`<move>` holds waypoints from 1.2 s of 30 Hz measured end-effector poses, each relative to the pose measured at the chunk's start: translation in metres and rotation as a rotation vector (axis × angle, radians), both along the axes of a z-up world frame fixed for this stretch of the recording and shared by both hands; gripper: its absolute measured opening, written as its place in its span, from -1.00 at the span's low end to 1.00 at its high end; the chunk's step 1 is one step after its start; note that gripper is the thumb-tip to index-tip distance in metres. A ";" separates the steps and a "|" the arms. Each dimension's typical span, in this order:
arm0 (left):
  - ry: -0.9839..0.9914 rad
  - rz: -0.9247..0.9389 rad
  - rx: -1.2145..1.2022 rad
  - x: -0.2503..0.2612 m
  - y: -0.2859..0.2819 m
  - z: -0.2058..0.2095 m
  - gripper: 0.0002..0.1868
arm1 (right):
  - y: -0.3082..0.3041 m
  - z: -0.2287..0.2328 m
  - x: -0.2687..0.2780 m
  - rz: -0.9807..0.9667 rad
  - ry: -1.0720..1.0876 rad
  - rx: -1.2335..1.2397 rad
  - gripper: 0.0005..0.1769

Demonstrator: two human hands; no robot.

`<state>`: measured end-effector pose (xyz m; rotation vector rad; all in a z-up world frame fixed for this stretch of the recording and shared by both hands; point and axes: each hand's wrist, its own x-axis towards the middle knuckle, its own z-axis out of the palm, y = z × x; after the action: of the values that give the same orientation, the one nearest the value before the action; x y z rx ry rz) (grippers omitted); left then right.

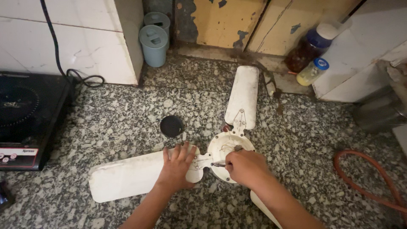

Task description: The person uses a screwdriver to loosen and remove screws from the central hub of a white electric fan lying on the floor. They detach one fan blade and set it aside, then continue unscrewing the hub while the remaining blades stay attached.

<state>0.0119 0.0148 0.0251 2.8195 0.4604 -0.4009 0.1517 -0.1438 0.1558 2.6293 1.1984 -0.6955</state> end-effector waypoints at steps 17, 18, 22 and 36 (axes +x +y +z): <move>-0.119 0.004 0.004 -0.005 0.001 -0.006 0.42 | 0.014 -0.006 0.000 0.025 -0.087 0.044 -0.85; -0.115 0.003 0.001 -0.005 0.000 -0.006 0.43 | 0.014 -0.006 0.000 0.026 -0.090 0.050 -0.85; -0.099 0.004 -0.012 -0.006 0.000 -0.005 0.43 | 0.014 -0.006 -0.002 0.014 -0.072 0.020 -0.84; -0.034 -0.029 0.037 -0.002 0.001 0.003 0.42 | 0.038 -0.007 0.001 0.088 -0.072 -0.195 -0.68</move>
<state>0.0097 0.0154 0.0279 2.8674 0.4249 -0.3538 0.1523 -0.1053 0.1490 2.4070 1.1551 -0.6599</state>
